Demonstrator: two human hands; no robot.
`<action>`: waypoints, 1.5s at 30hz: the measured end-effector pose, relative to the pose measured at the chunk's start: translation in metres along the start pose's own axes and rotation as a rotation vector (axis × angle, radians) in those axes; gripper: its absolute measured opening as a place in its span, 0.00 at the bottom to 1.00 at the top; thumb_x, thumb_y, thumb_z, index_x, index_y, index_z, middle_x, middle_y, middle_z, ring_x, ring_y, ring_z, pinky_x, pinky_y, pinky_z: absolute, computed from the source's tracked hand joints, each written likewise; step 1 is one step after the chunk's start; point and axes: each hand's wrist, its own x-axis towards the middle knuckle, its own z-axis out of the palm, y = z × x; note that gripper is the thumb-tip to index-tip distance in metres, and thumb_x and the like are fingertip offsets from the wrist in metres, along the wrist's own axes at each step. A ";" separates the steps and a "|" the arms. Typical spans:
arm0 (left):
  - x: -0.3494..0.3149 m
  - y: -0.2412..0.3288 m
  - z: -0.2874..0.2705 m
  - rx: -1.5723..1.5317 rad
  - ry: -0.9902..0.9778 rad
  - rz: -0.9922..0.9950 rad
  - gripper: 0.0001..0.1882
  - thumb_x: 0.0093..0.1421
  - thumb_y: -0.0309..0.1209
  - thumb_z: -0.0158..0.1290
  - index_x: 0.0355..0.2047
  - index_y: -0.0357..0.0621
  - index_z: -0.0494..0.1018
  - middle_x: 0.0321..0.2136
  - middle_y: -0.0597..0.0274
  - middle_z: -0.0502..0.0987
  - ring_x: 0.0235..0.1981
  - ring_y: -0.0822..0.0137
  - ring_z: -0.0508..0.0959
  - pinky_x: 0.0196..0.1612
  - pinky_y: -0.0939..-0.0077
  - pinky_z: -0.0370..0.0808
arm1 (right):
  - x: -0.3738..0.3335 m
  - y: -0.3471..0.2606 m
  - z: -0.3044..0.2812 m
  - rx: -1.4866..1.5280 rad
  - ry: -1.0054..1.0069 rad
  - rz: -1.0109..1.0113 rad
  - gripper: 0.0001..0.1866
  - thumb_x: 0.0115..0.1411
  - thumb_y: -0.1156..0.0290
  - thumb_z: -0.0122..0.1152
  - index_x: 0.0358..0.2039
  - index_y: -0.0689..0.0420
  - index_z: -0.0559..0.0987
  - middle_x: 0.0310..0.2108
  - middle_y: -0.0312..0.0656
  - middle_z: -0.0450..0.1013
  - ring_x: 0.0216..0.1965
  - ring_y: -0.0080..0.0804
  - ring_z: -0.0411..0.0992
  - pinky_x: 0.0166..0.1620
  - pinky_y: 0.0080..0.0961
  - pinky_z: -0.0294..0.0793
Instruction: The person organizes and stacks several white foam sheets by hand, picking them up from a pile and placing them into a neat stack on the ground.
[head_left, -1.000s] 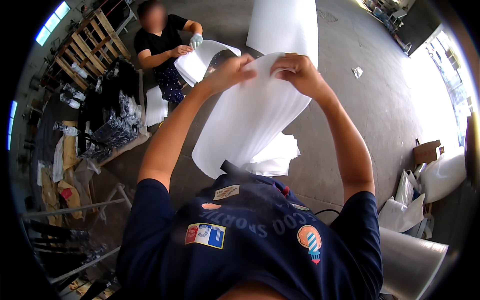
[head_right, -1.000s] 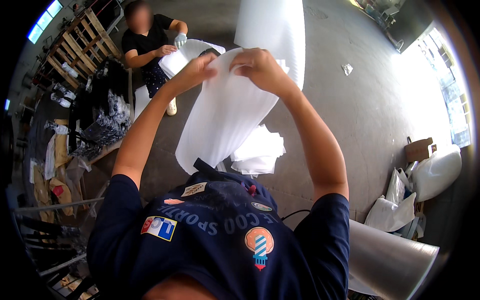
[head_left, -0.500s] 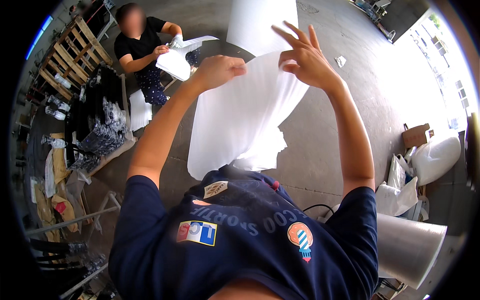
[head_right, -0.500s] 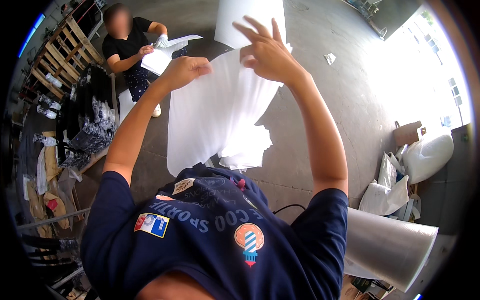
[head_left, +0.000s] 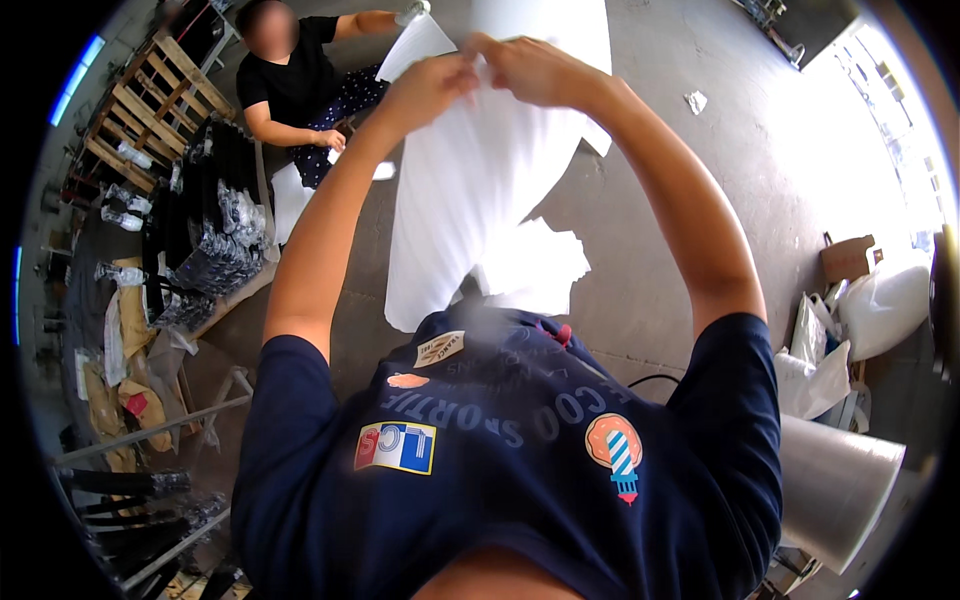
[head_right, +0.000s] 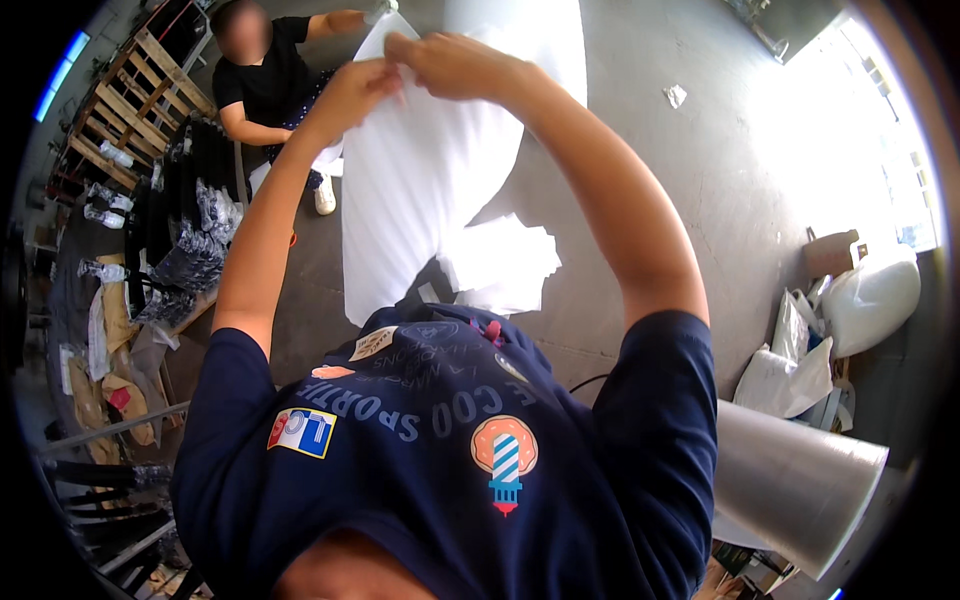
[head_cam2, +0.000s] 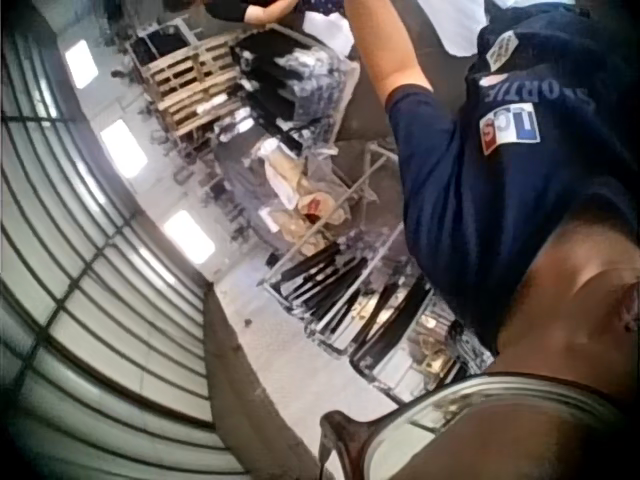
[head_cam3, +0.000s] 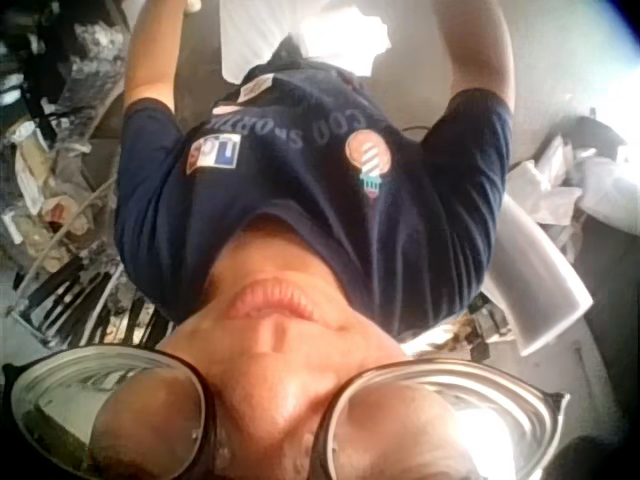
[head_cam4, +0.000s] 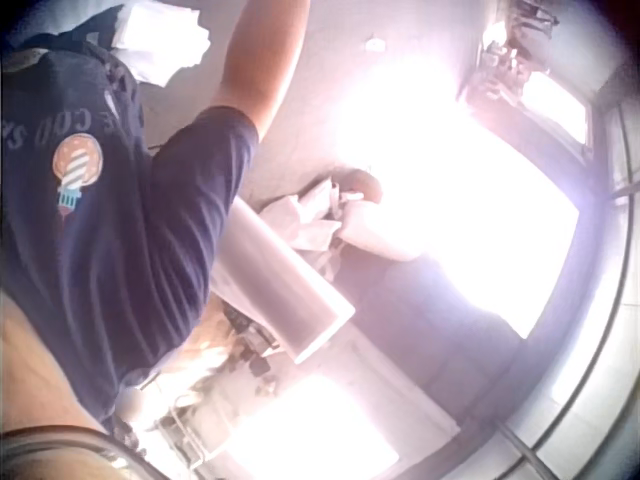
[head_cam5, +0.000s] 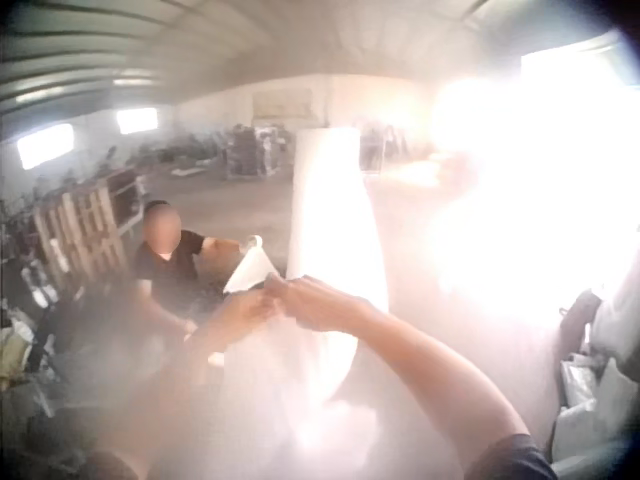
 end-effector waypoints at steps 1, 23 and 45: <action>0.002 -0.006 -0.003 -0.034 0.007 -0.022 0.11 0.61 0.35 0.46 0.32 0.41 0.73 0.20 0.71 0.73 0.15 0.80 0.64 0.16 0.84 0.62 | 0.007 0.001 0.005 -0.012 0.032 0.009 0.04 0.53 0.79 0.51 0.30 0.64 0.74 0.29 0.47 0.74 0.31 0.42 0.73 0.37 0.32 0.70; -0.001 -0.110 -0.115 -0.001 0.389 -0.021 0.12 0.59 0.36 0.49 0.28 0.39 0.75 0.21 0.66 0.76 0.26 0.78 0.72 0.33 0.84 0.66 | -0.108 -0.016 0.104 -0.181 0.480 -0.480 0.03 0.50 0.79 0.56 0.25 0.58 0.72 0.21 0.39 0.63 0.26 0.30 0.62 0.36 0.28 0.64; 0.008 -0.041 -0.048 0.052 0.190 0.149 0.09 0.59 0.33 0.48 0.31 0.43 0.75 0.23 0.62 0.77 0.26 0.70 0.77 0.31 0.78 0.70 | -0.118 0.008 0.049 0.102 0.096 0.041 0.03 0.48 0.80 0.57 0.25 0.61 0.74 0.39 0.41 0.69 0.37 0.36 0.68 0.41 0.31 0.67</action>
